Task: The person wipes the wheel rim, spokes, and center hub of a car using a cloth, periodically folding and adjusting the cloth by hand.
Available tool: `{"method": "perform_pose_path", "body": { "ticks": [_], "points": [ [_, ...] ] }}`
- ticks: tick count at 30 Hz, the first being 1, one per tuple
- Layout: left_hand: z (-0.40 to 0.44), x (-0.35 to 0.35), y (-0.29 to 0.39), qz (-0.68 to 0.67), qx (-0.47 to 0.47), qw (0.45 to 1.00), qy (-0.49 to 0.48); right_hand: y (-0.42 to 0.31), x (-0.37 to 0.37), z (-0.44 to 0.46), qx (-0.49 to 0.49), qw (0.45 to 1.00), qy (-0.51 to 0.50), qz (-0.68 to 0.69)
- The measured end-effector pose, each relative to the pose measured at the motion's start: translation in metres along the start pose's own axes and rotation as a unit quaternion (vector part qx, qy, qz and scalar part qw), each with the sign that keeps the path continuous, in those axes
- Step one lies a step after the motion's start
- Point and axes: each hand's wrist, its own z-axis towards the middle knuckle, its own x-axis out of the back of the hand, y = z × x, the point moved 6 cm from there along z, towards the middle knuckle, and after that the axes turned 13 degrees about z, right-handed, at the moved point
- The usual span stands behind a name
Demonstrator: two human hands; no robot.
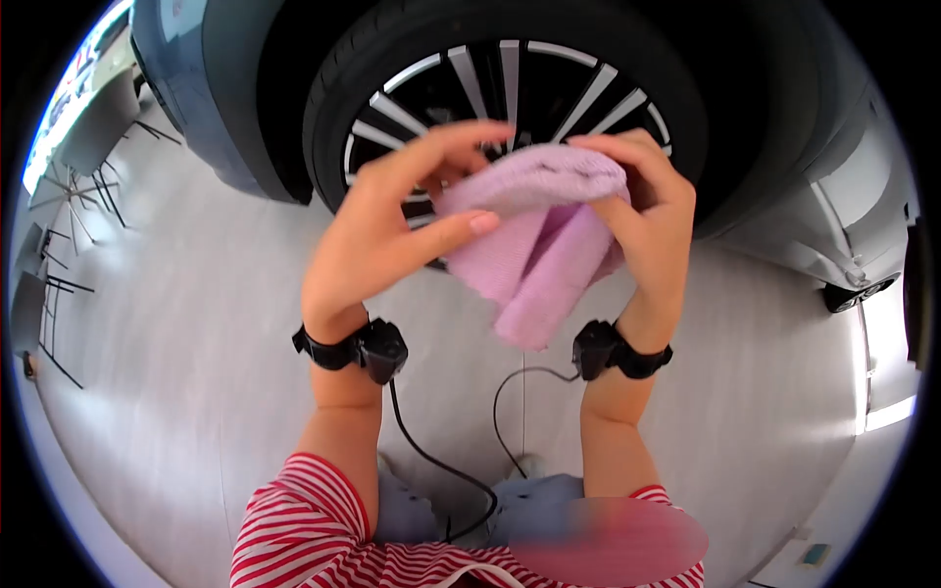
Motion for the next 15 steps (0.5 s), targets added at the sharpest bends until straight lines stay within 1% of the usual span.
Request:
{"method": "perform_pose_path", "body": {
  "ticks": [1, 2, 4, 6, 7, 9, 11, 12, 15],
  "points": [
    [-0.007, -0.015, 0.017, -0.012, 0.037, 0.998, -0.039, -0.016, 0.022, -0.017, 0.017, 1.0, 0.018, -0.005],
    [-0.008, -0.015, 0.013, -0.044, 0.08, 0.995, -0.029, -0.018, 0.027, -0.016, 0.027, 0.999, 0.035, -0.006],
    [-0.009, -0.021, 0.011, -0.113, 0.07, 0.991, -0.02, -0.025, 0.034, -0.021, 0.034, 0.995, 0.09, 0.007],
    [-0.008, -0.02, 0.01, -0.118, 0.07, 0.99, -0.037, -0.026, 0.031, -0.017, 0.041, 0.993, 0.115, 0.007],
    [-0.008, -0.017, 0.011, -0.106, 0.08, 0.991, -0.029, -0.024, 0.028, -0.015, 0.043, 0.991, 0.122, 0.009],
    [-0.006, -0.01, 0.004, -0.054, 0.064, 0.996, -0.018, -0.017, 0.021, -0.01, 0.045, 0.99, 0.136, 0.005],
    [0.001, -0.006, 0.002, 0.012, 0.041, 0.999, 0.011, -0.009, 0.021, -0.008, 0.038, 0.99, 0.134, -0.01],
    [0.002, -0.005, 0.002, 0.029, 0.021, 0.999, 0.005, -0.009, 0.021, -0.007, 0.038, 0.99, 0.131, -0.016],
    [0.002, -0.012, 0.0, 0.003, 0.026, 0.999, -0.025, -0.002, 0.019, -0.006, 0.023, 0.993, 0.116, -0.016]
  ]
}}
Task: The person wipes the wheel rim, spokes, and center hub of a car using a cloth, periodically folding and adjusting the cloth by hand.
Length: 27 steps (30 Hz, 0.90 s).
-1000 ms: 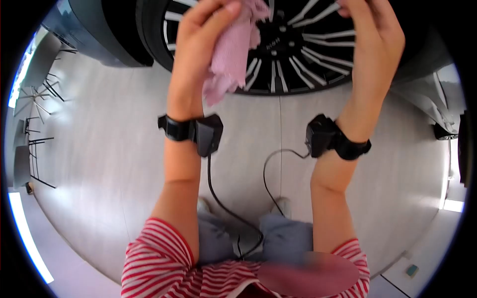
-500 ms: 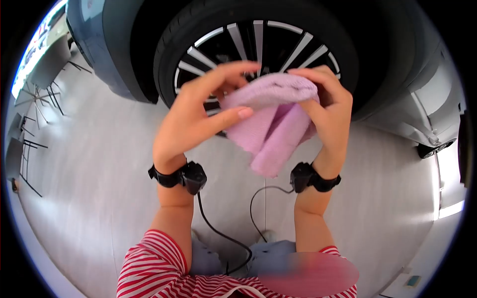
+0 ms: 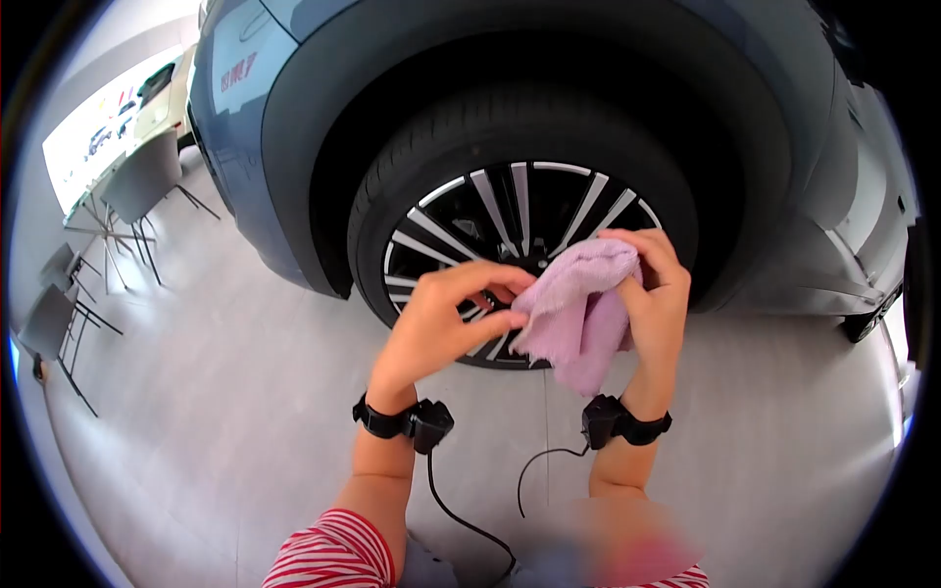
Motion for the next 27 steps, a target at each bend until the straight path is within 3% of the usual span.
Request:
{"method": "perform_pose_path", "body": {
  "ticks": [5, 8, 12, 16, 19, 23, 25, 27],
  "points": [
    [-0.001, -0.006, -0.01, -0.029, 0.055, 0.998, -0.034, 0.021, -0.004, -0.001, -0.017, 0.998, -0.052, -0.022],
    [0.0, 0.002, -0.006, -0.007, -0.019, 0.998, 0.053, 0.022, -0.007, -0.001, -0.058, 0.995, -0.077, -0.006],
    [-0.001, 0.013, -0.005, 0.003, 0.013, 0.989, 0.147, 0.019, -0.017, -0.003, -0.027, 0.978, -0.195, -0.07],
    [-0.003, 0.006, 0.005, 0.016, -0.001, 0.993, 0.116, 0.028, -0.04, -0.019, -0.111, 0.917, -0.384, -0.022],
    [-0.003, -0.006, 0.007, 0.031, -0.003, 0.999, 0.024, 0.036, -0.049, -0.026, -0.104, 0.89, -0.444, -0.026],
    [-0.001, -0.014, 0.008, 0.07, 0.019, 0.997, 0.039, 0.034, -0.051, -0.018, -0.051, 0.927, -0.372, 0.028],
    [-0.001, -0.013, 0.013, 0.074, -0.057, 0.995, 0.043, 0.033, -0.051, -0.021, -0.079, 0.908, -0.405, 0.079],
    [-0.003, -0.01, 0.018, 0.062, -0.052, 0.996, 0.034, 0.034, -0.05, -0.025, -0.157, 0.895, -0.395, 0.136]
  ]
}}
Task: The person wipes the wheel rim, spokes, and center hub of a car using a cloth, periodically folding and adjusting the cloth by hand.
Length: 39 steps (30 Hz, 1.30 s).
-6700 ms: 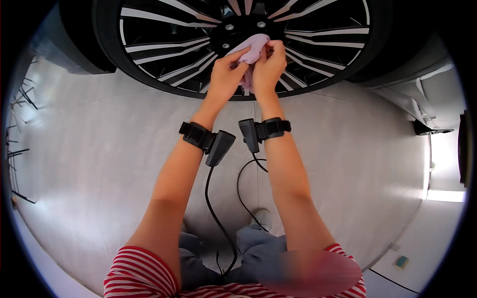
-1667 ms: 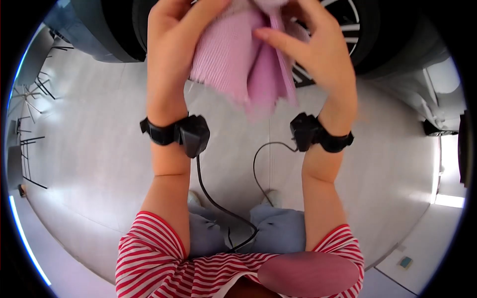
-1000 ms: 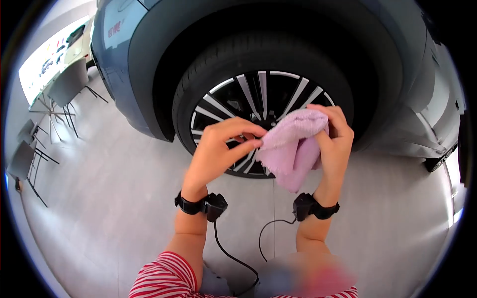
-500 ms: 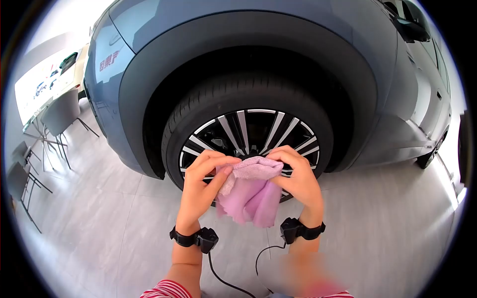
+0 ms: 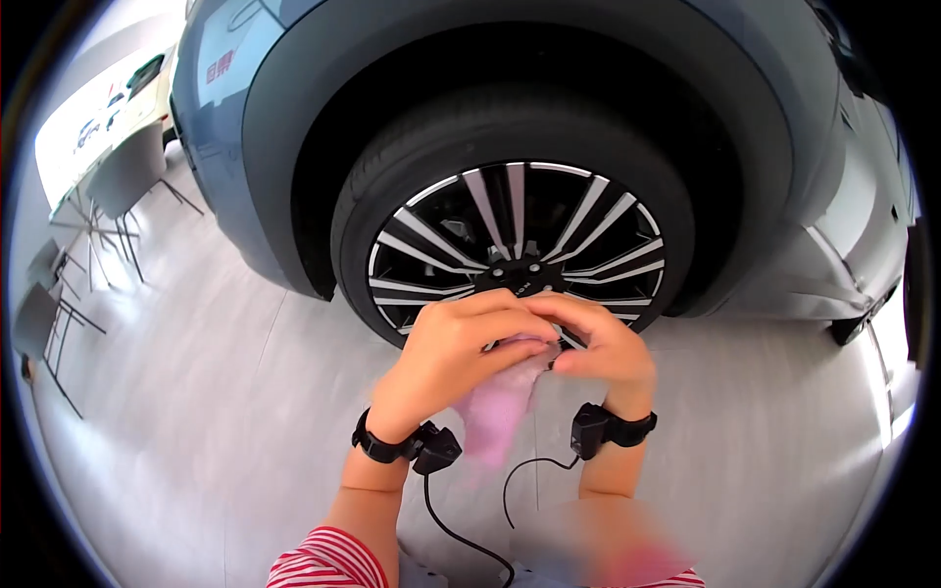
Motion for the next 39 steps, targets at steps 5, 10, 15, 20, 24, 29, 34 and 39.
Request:
{"method": "perform_pose_path", "body": {
  "ticks": [5, 10, 15, 20, 24, 29, 34, 39],
  "points": [
    [0.001, 0.005, -0.001, 0.037, -0.027, 0.998, 0.049, -0.006, -0.001, 0.001, -0.052, 0.997, 0.052, 0.014],
    [0.005, 0.013, 0.003, 0.018, -0.06, 0.99, 0.13, -0.017, 0.002, 0.005, 0.021, 0.987, 0.081, -0.134],
    [0.013, 0.01, -0.007, -0.02, 0.028, 0.993, 0.11, -0.013, 0.012, 0.004, 0.059, 0.971, 0.178, -0.147],
    [0.012, -0.006, -0.034, -0.112, 0.112, 0.985, 0.068, -0.005, 0.025, -0.002, 0.028, 0.958, 0.244, -0.148],
    [0.005, -0.026, -0.064, -0.081, 0.174, 0.981, 0.018, 0.013, 0.034, -0.008, 0.016, 0.949, 0.275, -0.153],
    [-0.015, -0.051, -0.093, -0.036, 0.127, 0.985, -0.112, 0.023, 0.044, -0.019, 0.036, 0.933, 0.333, -0.13],
    [-0.007, -0.051, -0.09, -0.098, 0.132, 0.982, -0.09, 0.005, 0.057, -0.03, 0.114, 0.908, 0.37, -0.159],
    [-0.009, -0.047, -0.083, -0.141, 0.128, 0.981, -0.027, -0.004, 0.058, -0.034, 0.134, 0.906, 0.347, -0.201]
  ]
}}
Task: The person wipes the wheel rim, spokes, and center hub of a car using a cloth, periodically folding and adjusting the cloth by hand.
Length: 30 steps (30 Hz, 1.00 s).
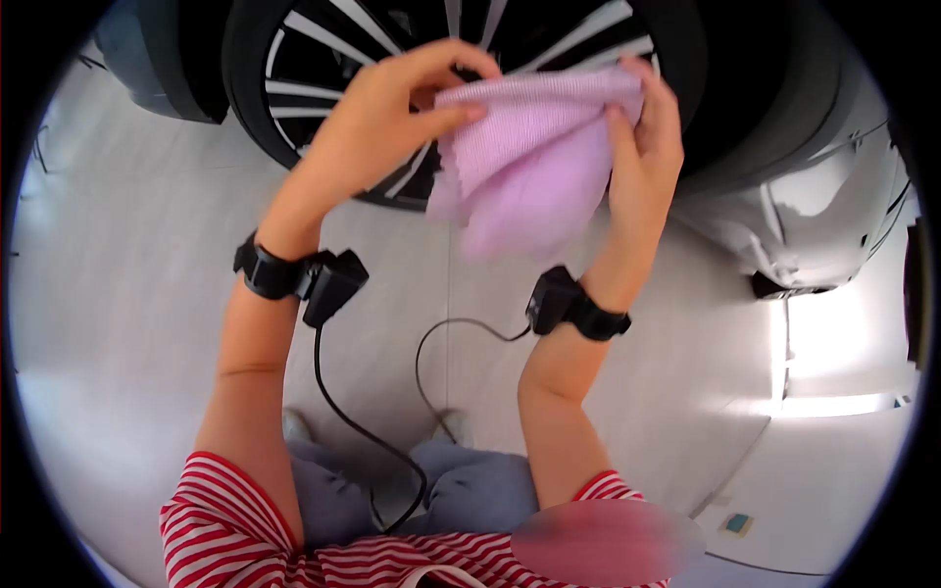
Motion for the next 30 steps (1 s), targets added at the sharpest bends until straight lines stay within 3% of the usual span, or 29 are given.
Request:
{"method": "perform_pose_path", "body": {
  "ticks": [1, 7, 9, 11, 13, 19, 23, 30],
  "points": [
    [0.001, 0.001, 0.0, 0.022, -0.056, 0.998, 0.024, -0.001, 0.002, -0.002, -0.011, 1.0, 0.004, -0.008],
    [-0.001, 0.019, 0.02, 0.03, -0.043, 0.993, 0.106, 0.017, 0.004, -0.018, -0.081, 0.995, -0.03, 0.056],
    [0.002, 0.026, 0.027, 0.022, -0.001, 0.996, 0.088, 0.003, -0.005, -0.016, -0.094, 0.993, -0.066, 0.033],
    [0.002, 0.03, 0.029, 0.055, -0.019, 0.994, 0.095, -0.003, -0.008, -0.016, -0.078, 0.99, -0.118, -0.002],
    [-0.002, 0.031, 0.029, 0.054, 0.035, 0.995, 0.073, -0.013, -0.006, -0.016, -0.053, 0.993, -0.103, 0.035],
    [-0.011, 0.027, 0.049, 0.071, -0.014, 0.997, 0.022, -0.037, 0.023, -0.015, -0.069, 0.996, -0.006, 0.051],
    [-0.011, 0.02, 0.047, 0.033, 0.038, 0.998, -0.04, -0.041, 0.026, -0.021, -0.085, 0.99, -0.001, 0.11],
    [-0.009, 0.01, 0.052, 0.072, -0.029, 0.994, -0.076, -0.05, 0.029, -0.021, -0.082, 0.988, -0.006, 0.129]
  ]
}}
